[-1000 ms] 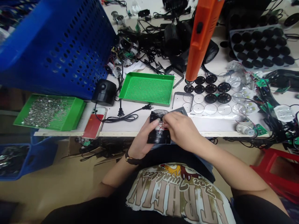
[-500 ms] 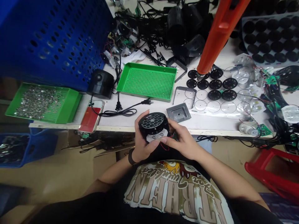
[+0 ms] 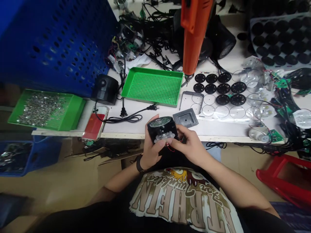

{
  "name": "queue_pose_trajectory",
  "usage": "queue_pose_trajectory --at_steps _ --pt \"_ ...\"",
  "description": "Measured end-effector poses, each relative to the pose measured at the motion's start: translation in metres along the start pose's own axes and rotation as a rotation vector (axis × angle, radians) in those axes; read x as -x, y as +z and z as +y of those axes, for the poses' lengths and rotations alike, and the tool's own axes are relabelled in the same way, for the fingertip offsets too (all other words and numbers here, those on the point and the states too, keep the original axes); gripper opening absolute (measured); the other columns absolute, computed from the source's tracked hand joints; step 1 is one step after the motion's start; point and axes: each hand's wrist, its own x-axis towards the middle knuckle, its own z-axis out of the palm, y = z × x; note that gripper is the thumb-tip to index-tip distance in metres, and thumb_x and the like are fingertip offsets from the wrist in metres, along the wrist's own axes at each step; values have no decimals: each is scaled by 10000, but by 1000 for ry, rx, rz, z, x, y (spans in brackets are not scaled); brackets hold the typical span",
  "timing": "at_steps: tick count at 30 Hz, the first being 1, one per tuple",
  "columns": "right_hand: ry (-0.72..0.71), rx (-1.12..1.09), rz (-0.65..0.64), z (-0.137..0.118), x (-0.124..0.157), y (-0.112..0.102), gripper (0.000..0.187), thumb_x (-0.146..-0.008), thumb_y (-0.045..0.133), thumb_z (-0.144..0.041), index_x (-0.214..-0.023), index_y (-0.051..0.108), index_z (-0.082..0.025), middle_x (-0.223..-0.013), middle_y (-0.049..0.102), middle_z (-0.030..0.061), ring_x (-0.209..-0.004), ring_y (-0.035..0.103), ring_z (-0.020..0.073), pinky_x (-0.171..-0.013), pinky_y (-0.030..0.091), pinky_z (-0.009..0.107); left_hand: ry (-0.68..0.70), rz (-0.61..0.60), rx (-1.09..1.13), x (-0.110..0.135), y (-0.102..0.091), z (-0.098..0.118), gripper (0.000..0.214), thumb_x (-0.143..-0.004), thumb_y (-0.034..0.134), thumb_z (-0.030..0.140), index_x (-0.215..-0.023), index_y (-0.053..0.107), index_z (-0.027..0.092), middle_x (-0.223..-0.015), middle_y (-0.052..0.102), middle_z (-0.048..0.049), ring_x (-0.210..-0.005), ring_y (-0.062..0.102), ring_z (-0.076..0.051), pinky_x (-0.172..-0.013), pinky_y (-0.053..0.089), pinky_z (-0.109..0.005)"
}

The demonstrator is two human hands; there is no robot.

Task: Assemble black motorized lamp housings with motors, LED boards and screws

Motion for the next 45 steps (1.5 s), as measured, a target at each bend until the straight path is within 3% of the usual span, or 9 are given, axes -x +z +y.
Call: queue_pose_trajectory --at_steps 5,9,12,16,18,21,30,36,45 --pt "4 -86 9 4 -8 4 368 -809 786 -472 -1046 711 -202 -921 724 30 -868 639 209 -828 505 362 -72 -6 55 2 0 -2 678 -855 809 326 -1449 482 319 -1315 675 -56 -1164 664 -245 -1066 474 -371" --pt "-36 -77 16 -1 -23 2 411 -814 755 -555 -1009 727 -194 -945 755 57 -907 677 237 -867 539 399 -92 1 110 -12 6 7 676 -856 809 311 -1436 463 323 -1228 720 -39 -1092 699 -227 -1013 512 -364" --pt "25 -120 -16 -12 -30 -5 507 -839 692 -650 -1069 724 -200 -1056 765 88 -962 708 251 -728 587 348 -147 42 187 -31 17 24 657 -787 863 290 -1353 531 271 -1123 748 -28 -999 727 -219 -967 542 -369" --pt "150 -183 -84 -23 -30 -23 670 -926 465 -754 -1291 647 -222 -1257 727 141 -760 758 213 -510 580 301 -337 -36 338 -55 25 45 417 -860 794 469 -1103 695 145 -954 775 -68 -962 749 -246 -956 564 -367" --pt "104 -135 -31 -25 -26 -31 683 -935 479 -745 -1369 595 -231 -1368 678 157 -725 760 183 -549 614 304 -380 -103 414 -59 26 49 510 -922 688 592 -1150 715 137 -1037 791 -106 -1037 751 -278 -991 567 -400" --pt "36 -63 17 -26 -19 -38 701 -922 522 -751 -1392 572 -234 -1452 624 168 -722 761 167 -609 642 317 -332 -133 461 -56 26 50 592 -969 572 659 -1267 700 163 -1155 787 -116 -1120 740 -294 -1040 556 -433" --pt "44 -95 17 -20 -16 -36 652 -896 596 -726 -1347 593 -255 -1435 624 142 -753 777 198 -599 642 331 -437 -26 470 -57 29 48 578 -1006 526 621 -1242 723 132 -1140 795 -128 -1116 744 -295 -1068 544 -431" --pt "40 -60 17 -19 -18 -35 598 -904 609 -683 -1339 607 -272 -1411 656 120 -758 767 188 -600 653 330 -472 -20 491 -62 27 47 594 -1053 430 589 -1215 735 106 -1108 799 -138 -1088 751 -281 -1073 535 -424" --pt "-7 6 70 -21 -22 -35 579 -910 635 -626 -1369 600 -275 -1399 657 113 -771 747 187 -585 610 334 -491 -59 533 -66 26 45 489 -1056 487 518 -1315 686 153 -1141 795 -101 -1109 748 -273 -1089 529 -438"
